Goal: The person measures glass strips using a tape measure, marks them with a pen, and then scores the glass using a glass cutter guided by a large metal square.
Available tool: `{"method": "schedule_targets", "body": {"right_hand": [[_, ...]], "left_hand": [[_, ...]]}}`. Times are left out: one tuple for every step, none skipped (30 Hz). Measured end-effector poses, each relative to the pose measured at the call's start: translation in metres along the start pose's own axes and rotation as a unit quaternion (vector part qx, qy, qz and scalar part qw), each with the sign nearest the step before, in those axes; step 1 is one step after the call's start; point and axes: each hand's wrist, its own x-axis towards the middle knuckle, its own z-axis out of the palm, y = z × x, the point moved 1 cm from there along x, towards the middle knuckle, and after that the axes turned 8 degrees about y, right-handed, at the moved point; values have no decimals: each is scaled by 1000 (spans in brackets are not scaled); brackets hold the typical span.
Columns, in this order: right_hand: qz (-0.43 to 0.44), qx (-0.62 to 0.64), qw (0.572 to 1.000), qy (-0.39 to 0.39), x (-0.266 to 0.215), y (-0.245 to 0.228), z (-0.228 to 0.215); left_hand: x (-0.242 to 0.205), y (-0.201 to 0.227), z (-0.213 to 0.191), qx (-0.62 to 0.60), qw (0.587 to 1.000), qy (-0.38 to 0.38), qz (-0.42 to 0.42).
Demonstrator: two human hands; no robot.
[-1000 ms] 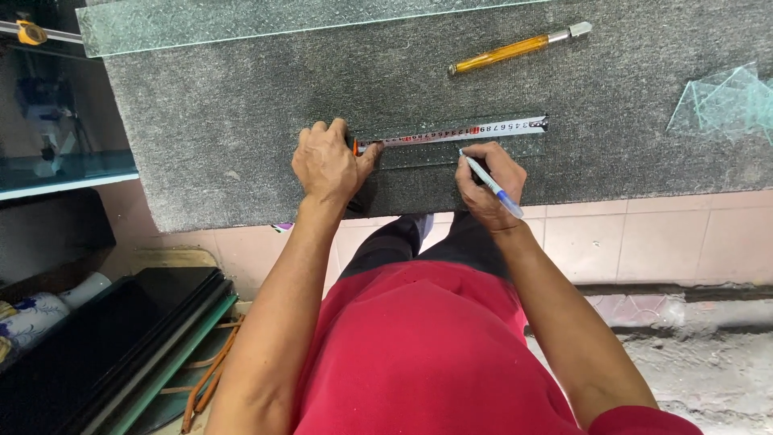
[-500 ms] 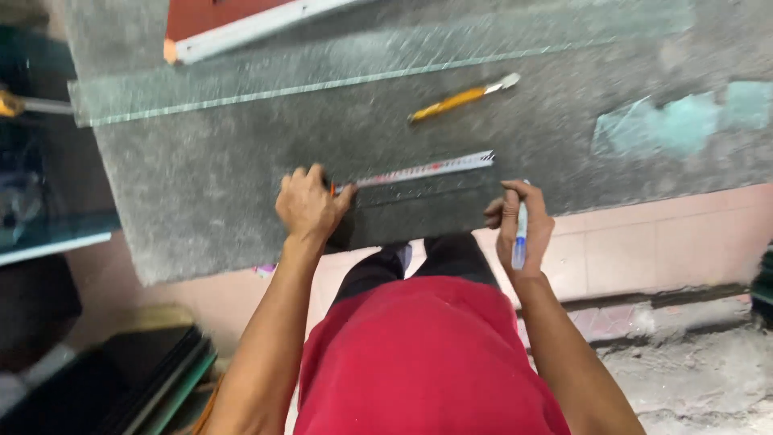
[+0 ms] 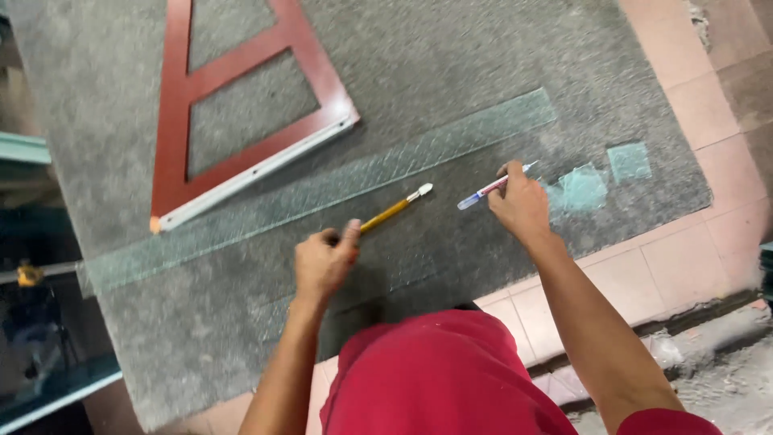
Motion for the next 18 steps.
{"method": "schedule_targets", "body": {"right_hand": [[10,-13,1000,-10,14,6,3],[16,-10,1000,-9,32,17,9],[22,-14,1000,-16,47,30,16],[27,-17,999,-23,62,42,24],[29,-16,999,-29,68,47,25],[28,-17,999,-38,75,52,27],[26,-16,998,-46,82,54,30],[27,-14,998,-52,81,44,18],[23,-11,998,-55,78,34,7],[19,-9,998,-58,76,24,-3],[20,-7,997,-69,67,12,-3],[-37,39,998,-18,58,-1,-5],[-93,87,991,34,50,-14,-8],[-92,90,991,22,42,-32,-3],[-204,109,973,10,33,-53,1],[-312,128,941,-2,22,-74,3],[-312,131,941,-9,21,-83,24],[-404,95,910,-17,16,-94,45]], "left_hand": [[2,17,14,30,999,-35,10],[1,49,22,34,999,-37,13],[-4,80,32,84,991,-91,44],[-9,109,43,132,978,-144,74],[-7,117,71,135,977,-147,70],[-5,127,99,155,964,-133,170],[-3,136,126,172,941,-117,268],[-2,142,132,176,941,-120,263],[-3,148,138,109,932,-80,337],[-3,153,143,42,912,-39,406],[5,157,136,46,915,-44,397],[14,160,128,8,913,5,409],[22,163,120,-29,906,56,418],[50,149,108,-24,911,53,409],[77,136,94,-48,889,152,430],[102,121,79,-70,856,250,447],[127,99,57,-67,860,249,441],[151,76,34,15,890,266,370]]}}
